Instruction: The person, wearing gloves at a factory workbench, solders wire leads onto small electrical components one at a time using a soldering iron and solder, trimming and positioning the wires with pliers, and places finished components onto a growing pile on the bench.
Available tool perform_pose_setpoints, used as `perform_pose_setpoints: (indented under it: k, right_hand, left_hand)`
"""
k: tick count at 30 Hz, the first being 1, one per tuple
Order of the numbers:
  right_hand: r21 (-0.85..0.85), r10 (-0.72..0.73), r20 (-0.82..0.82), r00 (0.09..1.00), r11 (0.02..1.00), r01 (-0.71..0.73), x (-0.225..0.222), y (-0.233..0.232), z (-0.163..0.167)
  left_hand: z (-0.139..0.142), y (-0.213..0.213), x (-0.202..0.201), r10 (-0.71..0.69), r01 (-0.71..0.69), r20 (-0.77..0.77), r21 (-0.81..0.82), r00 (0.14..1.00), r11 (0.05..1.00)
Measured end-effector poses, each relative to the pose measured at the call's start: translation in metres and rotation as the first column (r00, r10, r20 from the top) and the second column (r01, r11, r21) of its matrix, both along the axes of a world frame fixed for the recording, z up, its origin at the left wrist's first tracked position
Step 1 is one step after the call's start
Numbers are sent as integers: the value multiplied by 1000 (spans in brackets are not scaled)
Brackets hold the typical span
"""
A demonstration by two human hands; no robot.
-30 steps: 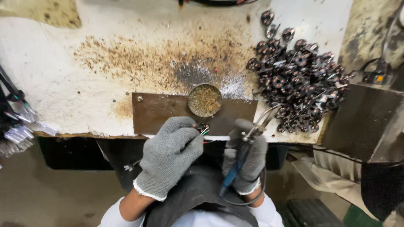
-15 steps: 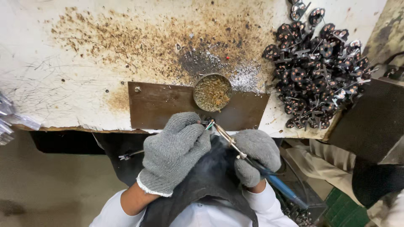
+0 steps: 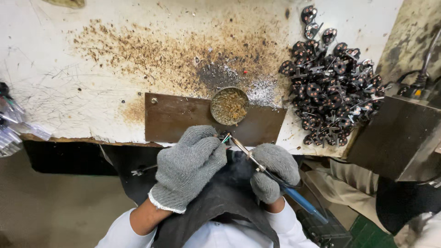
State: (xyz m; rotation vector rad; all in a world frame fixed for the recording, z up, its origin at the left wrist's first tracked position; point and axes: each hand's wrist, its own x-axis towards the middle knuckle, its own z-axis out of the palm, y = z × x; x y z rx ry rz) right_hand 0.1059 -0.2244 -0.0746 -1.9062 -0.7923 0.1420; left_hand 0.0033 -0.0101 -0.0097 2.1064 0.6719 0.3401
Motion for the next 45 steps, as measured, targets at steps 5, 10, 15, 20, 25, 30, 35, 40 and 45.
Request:
perform_pose_setpoints:
  k: [5, 10, 15, 20, 25, 30, 35, 40, 45]
  right_hand:
    - [-153, 96, 44, 994, 984, -88, 2, -3, 5]
    - [-37, 166, 21, 986, 985, -166, 3, -4, 9]
    - [-172, 135, -30, 990, 975, -139, 4, -3, 13]
    - [-22, 131, -39, 991, 991, -132, 6, 10, 17]
    - [58, -38, -206, 978, 997, 51, 5, 16, 16]
    - [-60, 20, -27, 999, 998, -22, 4, 13, 15]
    - [22, 42, 1, 999, 999, -42, 2, 14, 11]
    - [-98, 100, 128, 987, 991, -87, 2, 10, 6]
    - [-39, 210, 77, 975, 978, -207, 7, 10, 16]
  left_hand:
    - [-2, -1, -1, -38, 37, -50, -19, 998, 999]
    - [-4, -3, -3, -7, 7, -17, 7, 1000, 1000]
    - [0, -4, 0, -3, 2, -38, -27, 999, 1000]
    - [8, 1, 9, 25, -25, -17, 8, 1000, 1000]
    - [8, 2, 10, 3, -4, -56, -14, 998, 1000]
    - [3, 1, 7, 20, -20, -32, 11, 999, 1000]
    - [1, 0, 5, 17, -15, -49, 30, 999, 999]
    - [-4, -1, -1, -18, 19, -55, 2, 998, 1000]
    - [0, -1, 1, 10, -10, -62, 6, 998, 1000]
